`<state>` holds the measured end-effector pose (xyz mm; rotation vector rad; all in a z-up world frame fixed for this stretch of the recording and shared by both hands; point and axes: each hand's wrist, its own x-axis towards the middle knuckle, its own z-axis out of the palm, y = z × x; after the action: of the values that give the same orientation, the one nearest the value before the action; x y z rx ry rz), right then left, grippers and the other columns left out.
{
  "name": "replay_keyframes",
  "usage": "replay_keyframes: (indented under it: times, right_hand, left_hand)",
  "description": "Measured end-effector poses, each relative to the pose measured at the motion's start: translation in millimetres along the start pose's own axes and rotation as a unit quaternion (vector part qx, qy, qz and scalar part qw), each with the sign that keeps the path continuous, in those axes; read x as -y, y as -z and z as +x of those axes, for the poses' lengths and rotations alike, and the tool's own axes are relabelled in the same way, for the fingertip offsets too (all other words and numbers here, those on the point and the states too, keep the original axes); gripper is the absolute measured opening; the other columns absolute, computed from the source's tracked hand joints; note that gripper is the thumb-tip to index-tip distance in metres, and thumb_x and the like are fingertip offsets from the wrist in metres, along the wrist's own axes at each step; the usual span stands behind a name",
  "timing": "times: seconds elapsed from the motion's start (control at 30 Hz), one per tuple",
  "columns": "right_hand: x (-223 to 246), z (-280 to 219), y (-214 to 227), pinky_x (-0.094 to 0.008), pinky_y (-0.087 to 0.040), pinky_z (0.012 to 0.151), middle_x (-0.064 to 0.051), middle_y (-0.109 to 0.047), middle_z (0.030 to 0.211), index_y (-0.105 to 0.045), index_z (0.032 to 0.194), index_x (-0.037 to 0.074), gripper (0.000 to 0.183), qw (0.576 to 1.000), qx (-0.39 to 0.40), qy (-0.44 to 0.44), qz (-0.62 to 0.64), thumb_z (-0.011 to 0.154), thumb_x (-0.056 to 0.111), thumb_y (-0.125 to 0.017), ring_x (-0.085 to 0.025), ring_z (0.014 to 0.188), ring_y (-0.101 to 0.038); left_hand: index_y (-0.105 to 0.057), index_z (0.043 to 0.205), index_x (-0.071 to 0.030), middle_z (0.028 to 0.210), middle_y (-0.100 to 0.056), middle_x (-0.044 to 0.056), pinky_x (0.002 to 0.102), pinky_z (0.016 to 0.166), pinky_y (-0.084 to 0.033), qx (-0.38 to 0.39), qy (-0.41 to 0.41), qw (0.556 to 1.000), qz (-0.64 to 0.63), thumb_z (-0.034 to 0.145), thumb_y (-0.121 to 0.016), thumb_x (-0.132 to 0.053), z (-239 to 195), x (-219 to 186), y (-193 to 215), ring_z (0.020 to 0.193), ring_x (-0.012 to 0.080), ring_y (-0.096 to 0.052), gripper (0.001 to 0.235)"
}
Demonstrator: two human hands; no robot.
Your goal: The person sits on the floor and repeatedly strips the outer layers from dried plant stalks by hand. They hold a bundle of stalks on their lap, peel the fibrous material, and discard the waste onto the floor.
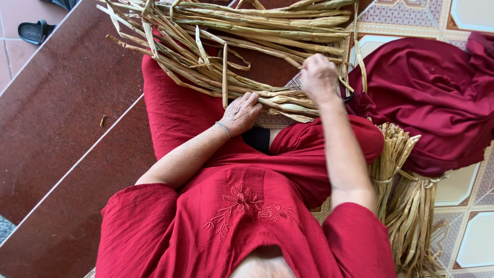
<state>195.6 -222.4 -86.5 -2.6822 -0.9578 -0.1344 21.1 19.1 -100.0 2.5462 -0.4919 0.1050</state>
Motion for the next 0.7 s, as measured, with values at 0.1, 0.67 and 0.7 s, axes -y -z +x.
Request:
replay_keyframes:
  times: [0.1, 0.67, 0.7]
  right_hand:
    - [-17, 12, 90, -0.046, -0.055, 0.071, -0.016, -0.068, 0.088, -0.064, 0.104, 0.004, 0.005, 0.998, -0.029, -0.008, 0.050, 0.105, 0.008, -0.067, -0.032, 0.078, -0.068]
    - [58, 73, 407, -0.027, -0.061, 0.083, -0.008, -0.072, 0.107, -0.068, 0.117, 0.001, 0.017, 0.948, -0.045, 0.002, 0.316, 0.103, -0.008, -0.064, -0.015, 0.097, -0.074]
    - [65, 73, 406, -0.028, -0.061, 0.082, -0.008, -0.072, 0.107, -0.068, 0.115, 0.002, 0.015, 0.943, -0.041, 0.000, 0.329, 0.103, -0.008, -0.066, -0.016, 0.097, -0.074]
  left_hand:
    - [-0.066, 0.085, -0.009, 0.105, -0.056, 0.013, 0.043, 0.084, -0.053, 0.001, -0.002, 1.000, -0.011, 0.082, -0.068, -0.017, -1, 4, -4, 0.104, 0.0309, -0.059, 0.009]
    - [-0.062, 0.137, 0.000, 0.117, -0.074, 0.008, 0.033, 0.092, -0.059, -0.035, -0.033, 0.843, -0.536, 0.104, -0.068, -0.032, 131, -36, 108, 0.105, 0.0176, -0.069, 0.047]
    - [-0.052, 0.152, -0.003, 0.103, -0.067, 0.007, 0.031, 0.075, -0.057, 0.032, 0.029, 0.775, -0.631, 0.103, -0.067, -0.036, 148, -38, 132, 0.085, 0.0140, -0.062, 0.061]
